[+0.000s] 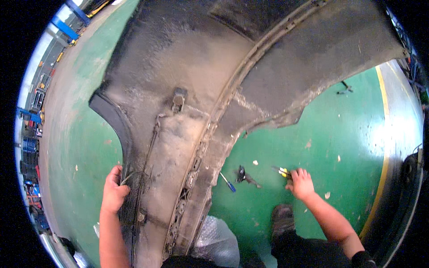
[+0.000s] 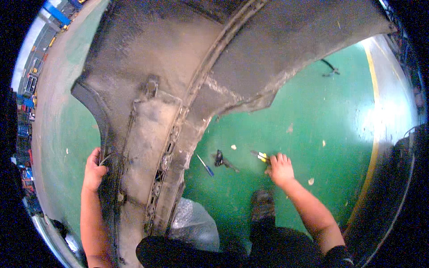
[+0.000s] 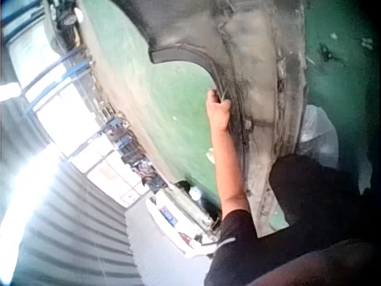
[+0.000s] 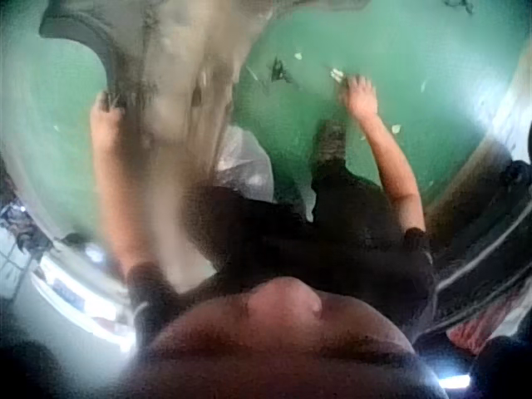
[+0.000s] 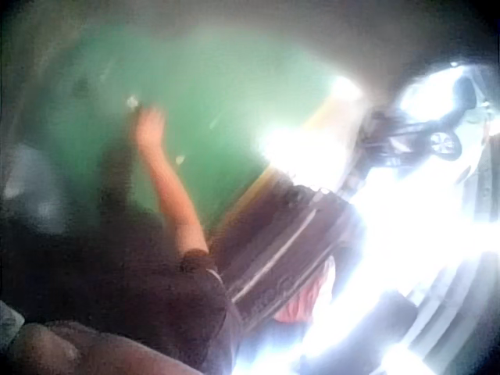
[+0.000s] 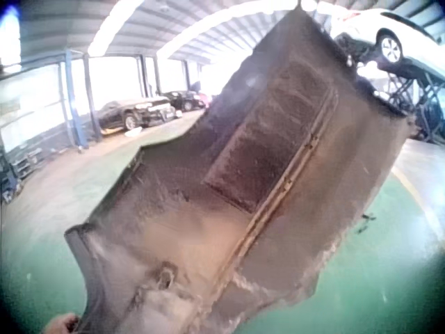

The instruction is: The person removes bubble wrap from a black car bumper using a utility knife, then positions a trim piece against the bumper. They use the knife to scrape and remove old adhesive or residue from the bumper's mounting surface.

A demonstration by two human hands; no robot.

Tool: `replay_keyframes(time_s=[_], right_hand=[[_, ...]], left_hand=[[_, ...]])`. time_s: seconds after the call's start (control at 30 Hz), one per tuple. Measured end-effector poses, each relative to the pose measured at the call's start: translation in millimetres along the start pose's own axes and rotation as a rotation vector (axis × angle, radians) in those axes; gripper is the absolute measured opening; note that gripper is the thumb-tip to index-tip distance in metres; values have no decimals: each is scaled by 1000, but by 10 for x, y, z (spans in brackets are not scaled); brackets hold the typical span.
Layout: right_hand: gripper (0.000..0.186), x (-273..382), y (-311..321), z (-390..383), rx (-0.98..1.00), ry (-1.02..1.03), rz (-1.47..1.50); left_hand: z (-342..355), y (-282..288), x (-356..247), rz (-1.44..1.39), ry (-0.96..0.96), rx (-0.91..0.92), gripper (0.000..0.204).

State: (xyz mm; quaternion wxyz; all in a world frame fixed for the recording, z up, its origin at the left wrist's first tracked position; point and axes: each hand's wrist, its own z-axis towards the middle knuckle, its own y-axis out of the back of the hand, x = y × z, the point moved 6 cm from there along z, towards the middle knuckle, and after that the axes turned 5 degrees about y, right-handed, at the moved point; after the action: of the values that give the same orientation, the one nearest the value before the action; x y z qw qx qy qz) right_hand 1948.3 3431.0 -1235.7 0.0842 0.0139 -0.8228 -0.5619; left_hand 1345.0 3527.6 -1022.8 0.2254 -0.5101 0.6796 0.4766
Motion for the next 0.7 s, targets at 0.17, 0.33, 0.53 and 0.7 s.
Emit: replay_keyframes(time_s=[0.17, 0.33, 0.53, 0.7], right_hand=[[51, -147, -210, -21, -24, -45, 117], [30, -44, -85, 60, 58, 2, 292], [30, 429, 447, 172, 81, 65, 542], [29, 869, 1010, 195, 117, 195, 400]], left_hand=[[104, 85, 128, 19, 3, 47, 53], [226, 34, 257, -89, 91, 84, 58], [305, 119, 429, -71, 80, 58, 71], [281, 167, 453, -33, 36, 20, 78]])
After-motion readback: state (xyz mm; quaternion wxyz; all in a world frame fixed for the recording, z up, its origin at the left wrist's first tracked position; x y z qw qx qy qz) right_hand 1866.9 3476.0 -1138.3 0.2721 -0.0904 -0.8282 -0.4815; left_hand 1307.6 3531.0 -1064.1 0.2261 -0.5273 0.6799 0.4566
